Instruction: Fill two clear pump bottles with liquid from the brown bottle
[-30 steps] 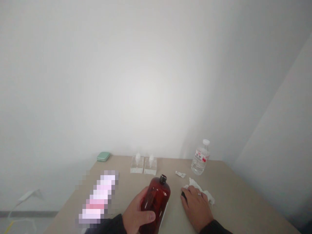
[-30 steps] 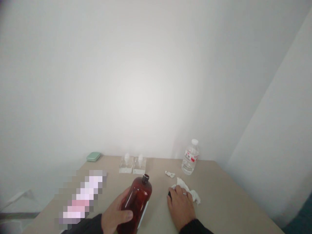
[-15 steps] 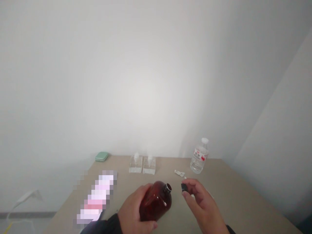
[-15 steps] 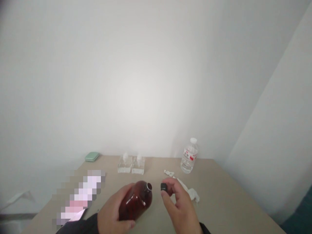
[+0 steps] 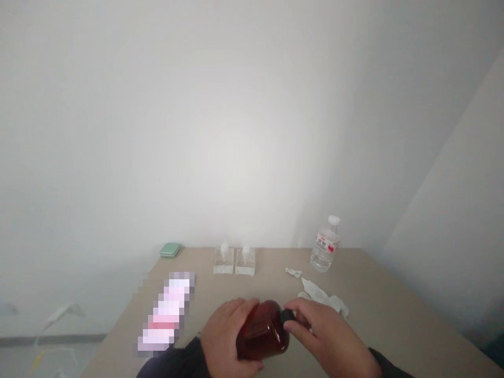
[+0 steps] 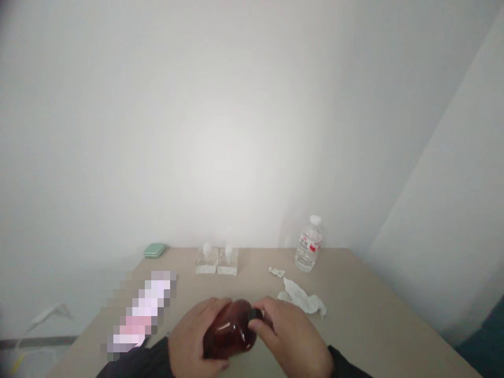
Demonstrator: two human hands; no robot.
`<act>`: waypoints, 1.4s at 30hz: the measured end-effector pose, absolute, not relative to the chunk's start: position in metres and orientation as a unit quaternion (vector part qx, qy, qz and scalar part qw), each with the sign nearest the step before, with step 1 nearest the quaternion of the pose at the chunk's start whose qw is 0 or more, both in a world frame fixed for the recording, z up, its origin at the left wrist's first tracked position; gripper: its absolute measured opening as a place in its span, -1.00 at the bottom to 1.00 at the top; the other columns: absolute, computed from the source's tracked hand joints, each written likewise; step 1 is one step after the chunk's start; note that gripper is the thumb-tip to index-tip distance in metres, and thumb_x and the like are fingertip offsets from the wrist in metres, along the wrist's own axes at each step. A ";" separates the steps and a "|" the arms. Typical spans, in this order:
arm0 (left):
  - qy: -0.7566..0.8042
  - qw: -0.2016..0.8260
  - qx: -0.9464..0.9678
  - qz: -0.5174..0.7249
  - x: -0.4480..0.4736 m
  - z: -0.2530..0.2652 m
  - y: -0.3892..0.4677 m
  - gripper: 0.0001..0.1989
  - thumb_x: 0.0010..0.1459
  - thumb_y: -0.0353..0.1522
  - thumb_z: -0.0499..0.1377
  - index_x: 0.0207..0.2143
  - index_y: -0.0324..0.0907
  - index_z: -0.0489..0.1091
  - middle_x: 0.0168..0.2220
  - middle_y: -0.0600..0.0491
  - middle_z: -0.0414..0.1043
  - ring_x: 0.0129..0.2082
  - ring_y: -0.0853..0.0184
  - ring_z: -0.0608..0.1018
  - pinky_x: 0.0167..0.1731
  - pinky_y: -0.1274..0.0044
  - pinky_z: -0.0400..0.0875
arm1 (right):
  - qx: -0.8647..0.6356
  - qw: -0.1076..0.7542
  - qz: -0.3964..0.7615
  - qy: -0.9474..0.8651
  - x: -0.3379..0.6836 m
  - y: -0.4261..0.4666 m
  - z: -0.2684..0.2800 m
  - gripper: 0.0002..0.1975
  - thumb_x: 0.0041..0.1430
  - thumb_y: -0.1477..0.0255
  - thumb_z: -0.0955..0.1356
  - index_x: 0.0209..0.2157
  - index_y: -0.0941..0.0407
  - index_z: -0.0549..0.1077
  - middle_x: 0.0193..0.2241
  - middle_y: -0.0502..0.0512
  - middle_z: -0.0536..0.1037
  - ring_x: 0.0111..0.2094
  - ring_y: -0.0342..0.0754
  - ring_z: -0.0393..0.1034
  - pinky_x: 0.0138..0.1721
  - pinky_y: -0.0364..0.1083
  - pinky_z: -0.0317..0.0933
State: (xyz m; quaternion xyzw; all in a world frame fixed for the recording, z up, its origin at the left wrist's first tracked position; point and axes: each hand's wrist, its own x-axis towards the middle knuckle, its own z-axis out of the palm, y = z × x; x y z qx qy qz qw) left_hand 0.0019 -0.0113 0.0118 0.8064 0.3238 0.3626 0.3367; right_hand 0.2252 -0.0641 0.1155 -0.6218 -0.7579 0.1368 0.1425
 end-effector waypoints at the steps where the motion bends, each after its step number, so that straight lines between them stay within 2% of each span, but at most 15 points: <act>1: 0.334 0.302 0.822 0.349 0.003 0.014 -0.013 -0.10 -0.36 -0.23 0.41 0.14 -0.08 0.26 0.02 -0.15 0.38 -0.02 -0.14 0.42 0.07 0.14 0.22 | -0.642 0.116 0.112 -0.749 0.224 -0.063 0.116 -0.75 0.22 0.23 0.27 -0.33 0.07 0.50 -0.45 0.06 0.59 -0.39 0.00 0.46 -0.36 -0.10 0.22; 4: 0.328 0.250 0.853 0.320 0.004 0.021 -0.016 -0.11 -0.31 -0.21 0.38 0.15 -0.10 0.22 0.02 -0.15 0.38 -0.03 -0.09 0.43 0.04 0.18 0.27 | -0.658 0.097 0.051 -0.745 0.225 -0.064 0.118 -0.52 0.33 0.21 0.10 -0.49 0.11 0.46 -0.51 0.12 0.55 -0.42 -0.01 0.43 -0.38 -0.09 0.16; 6: 0.318 0.242 0.859 0.318 0.004 0.025 -0.017 -0.12 -0.27 -0.20 0.36 0.16 -0.13 0.18 0.01 -0.15 0.38 -0.05 -0.06 0.44 0.03 0.20 0.29 | -0.624 0.139 0.080 -0.765 0.228 -0.068 0.122 -0.59 0.34 0.29 0.10 -0.36 0.10 0.48 -0.42 0.11 0.57 -0.36 -0.04 0.42 -0.32 -0.10 0.17; 8: 0.308 0.238 0.865 0.315 0.004 0.029 -0.018 -0.16 -0.21 -0.18 0.33 0.16 -0.13 0.18 0.00 -0.15 0.38 -0.06 -0.04 0.45 0.01 0.22 0.30 | -0.575 0.178 0.155 -0.783 0.232 -0.072 0.128 -0.76 0.24 0.34 0.23 -0.15 0.08 0.45 -0.29 0.06 0.57 -0.32 -0.07 0.41 -0.29 -0.13 0.19; 10: 0.307 0.234 0.870 0.307 0.004 0.032 -0.019 -0.19 -0.18 -0.15 0.32 0.15 -0.13 0.18 -0.02 -0.14 0.38 -0.08 -0.02 0.46 0.00 0.22 0.30 | -0.553 0.182 0.206 -0.787 0.232 -0.076 0.133 -0.71 0.12 0.40 0.33 -0.09 0.06 0.43 -0.29 0.03 0.56 -0.33 -0.08 0.39 -0.32 -0.15 0.19; 14: 0.313 0.214 0.882 0.282 0.004 0.039 -0.022 -0.19 -0.17 -0.13 0.30 0.14 -0.17 0.17 -0.03 -0.16 0.37 -0.09 -0.02 0.45 -0.01 0.19 0.30 | -0.598 0.144 0.166 -0.770 0.226 -0.075 0.131 -0.86 0.15 0.35 0.32 -0.29 0.09 0.47 -0.49 -0.02 0.51 -0.44 -0.10 0.35 -0.45 -0.16 0.07; 17: 0.314 0.208 0.885 0.273 0.005 0.042 -0.023 -0.19 -0.17 -0.13 0.30 0.14 -0.19 0.18 -0.05 -0.16 0.38 -0.09 -0.01 0.46 -0.02 0.19 0.30 | -0.622 0.109 0.081 -0.771 0.224 -0.073 0.122 -0.64 0.28 0.23 0.21 -0.49 0.12 0.42 -0.55 0.03 0.48 -0.49 -0.09 0.33 -0.46 -0.12 0.02; 19: 0.310 0.210 0.884 0.281 0.005 0.041 -0.023 -0.18 -0.18 -0.13 0.30 0.14 -0.19 0.17 -0.05 -0.15 0.38 -0.10 0.00 0.46 -0.02 0.21 0.31 | -0.618 0.119 0.045 -0.776 0.226 -0.073 0.120 -0.51 0.35 0.27 0.07 -0.53 0.12 0.40 -0.56 0.06 0.48 -0.48 -0.07 0.34 -0.43 -0.10 0.05; 21: 0.305 0.214 0.881 0.292 0.005 0.041 -0.023 -0.17 -0.18 -0.12 0.30 0.15 -0.18 0.16 -0.05 -0.14 0.38 -0.11 0.02 0.46 -0.03 0.23 0.32 | -0.598 0.158 0.076 -0.782 0.231 -0.076 0.122 -0.53 0.37 0.30 0.03 -0.39 0.11 0.44 -0.52 0.05 0.48 -0.45 -0.07 0.35 -0.40 -0.10 0.11; 24: 0.300 0.225 0.878 0.296 0.004 0.041 -0.023 -0.18 -0.17 -0.12 0.29 0.14 -0.19 0.16 -0.08 -0.12 0.39 -0.13 0.04 0.47 -0.05 0.25 0.33 | -0.549 0.197 0.194 -0.789 0.238 -0.081 0.130 -0.74 0.26 0.31 0.23 -0.06 0.07 0.38 -0.37 0.00 0.52 -0.40 -0.11 0.37 -0.39 -0.16 0.18; 26: 0.299 0.227 0.882 0.286 0.004 0.041 -0.023 -0.19 -0.17 -0.12 0.30 0.14 -0.19 0.17 -0.08 -0.12 0.40 -0.13 0.04 0.47 -0.06 0.26 0.33 | -0.544 0.189 0.220 -0.787 0.239 -0.083 0.132 -0.71 0.17 0.36 0.31 -0.05 0.04 0.39 -0.34 -0.02 0.53 -0.39 -0.13 0.37 -0.39 -0.18 0.18; 29: 0.304 0.215 0.887 0.273 0.005 0.039 -0.023 -0.17 -0.19 -0.12 0.31 0.15 -0.17 0.17 -0.07 -0.12 0.39 -0.11 0.01 0.46 -0.04 0.25 0.31 | -0.585 0.149 0.166 -0.780 0.235 -0.082 0.129 -0.84 0.21 0.34 0.28 -0.22 0.06 0.45 -0.47 -0.04 0.51 -0.46 -0.12 0.35 -0.43 -0.16 0.12; 32: 0.310 0.211 0.886 0.271 0.005 0.035 -0.021 -0.14 -0.20 -0.10 0.31 0.16 -0.16 0.15 -0.08 -0.11 0.39 -0.12 0.03 0.47 -0.05 0.27 0.31 | -0.608 0.102 0.063 -0.785 0.229 -0.078 0.120 -0.75 0.27 0.25 0.23 -0.36 0.09 0.41 -0.53 -0.01 0.48 -0.50 -0.10 0.33 -0.48 -0.13 0.03; 37: 0.293 0.237 0.883 0.281 0.003 0.032 -0.019 -0.14 -0.19 -0.06 0.31 0.15 -0.16 0.15 -0.09 -0.09 0.40 -0.13 0.05 0.49 -0.06 0.30 0.33 | -0.565 0.015 -0.095 -0.820 0.219 -0.065 0.112 -0.71 0.30 0.29 0.18 -0.39 0.12 0.40 -0.47 0.10 0.52 -0.44 -0.04 0.38 -0.47 -0.10 -0.05; 42: 0.330 0.229 0.868 0.292 0.007 0.035 -0.023 -0.18 -0.20 -0.15 0.31 0.13 -0.17 0.17 -0.09 -0.09 0.41 -0.12 0.04 0.49 -0.04 0.28 0.32 | -0.579 -0.013 -0.132 -0.804 0.209 -0.056 0.115 -0.62 0.29 0.34 0.14 -0.48 0.14 0.46 -0.51 0.16 0.56 -0.47 -0.03 0.40 -0.49 -0.08 -0.15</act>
